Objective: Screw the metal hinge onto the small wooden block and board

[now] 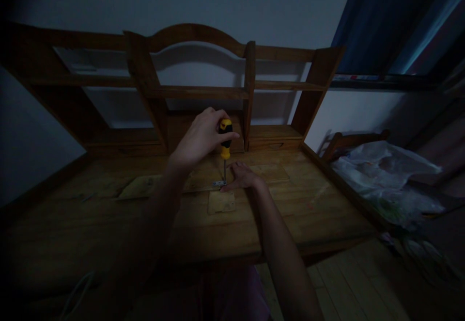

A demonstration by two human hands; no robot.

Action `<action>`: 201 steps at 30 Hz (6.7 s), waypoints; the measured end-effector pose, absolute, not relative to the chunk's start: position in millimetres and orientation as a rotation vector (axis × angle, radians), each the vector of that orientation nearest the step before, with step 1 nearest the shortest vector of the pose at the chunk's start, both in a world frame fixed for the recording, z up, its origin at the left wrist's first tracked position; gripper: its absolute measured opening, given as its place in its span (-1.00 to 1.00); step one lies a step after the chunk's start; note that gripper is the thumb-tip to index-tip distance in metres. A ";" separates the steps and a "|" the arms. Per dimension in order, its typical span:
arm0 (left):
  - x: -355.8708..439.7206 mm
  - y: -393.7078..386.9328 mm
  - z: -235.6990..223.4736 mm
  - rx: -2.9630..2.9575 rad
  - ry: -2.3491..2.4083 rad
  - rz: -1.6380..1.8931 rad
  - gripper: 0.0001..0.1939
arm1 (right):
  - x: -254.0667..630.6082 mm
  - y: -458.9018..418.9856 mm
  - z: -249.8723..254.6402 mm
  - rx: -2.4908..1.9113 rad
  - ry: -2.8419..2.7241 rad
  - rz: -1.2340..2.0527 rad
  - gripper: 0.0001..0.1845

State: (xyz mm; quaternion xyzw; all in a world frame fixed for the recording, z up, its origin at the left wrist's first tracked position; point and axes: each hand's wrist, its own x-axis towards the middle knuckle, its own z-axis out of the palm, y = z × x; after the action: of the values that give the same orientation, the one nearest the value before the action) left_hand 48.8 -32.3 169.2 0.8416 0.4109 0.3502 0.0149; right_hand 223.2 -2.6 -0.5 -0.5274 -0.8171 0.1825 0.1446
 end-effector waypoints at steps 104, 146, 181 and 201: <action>51.8 -40.1 165.6 2.564 1.335 0.976 -0.62 | 221.3 -3.4 0.9 -1.541 -2.362 0.511 0.09; 50.4 -56.4 178.5 2.684 1.402 0.798 -0.58 | 224.3 1.4 -5.3 -1.518 -2.363 0.508 0.12; 38.8 -37.2 176.4 2.675 1.300 0.832 -0.54 | 223.8 0.0 -2.6 -1.524 -2.374 0.510 0.14; 49.3 -47.2 170.4 2.676 1.460 0.806 -0.56 | 224.1 0.2 -2.9 -1.540 -2.385 0.503 0.18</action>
State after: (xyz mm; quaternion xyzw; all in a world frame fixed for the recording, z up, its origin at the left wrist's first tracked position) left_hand 49.3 -47.2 170.4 0.8486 0.4631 0.2556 -0.0059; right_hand 224.1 0.2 -2.9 -0.5298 -0.8203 0.1729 0.1289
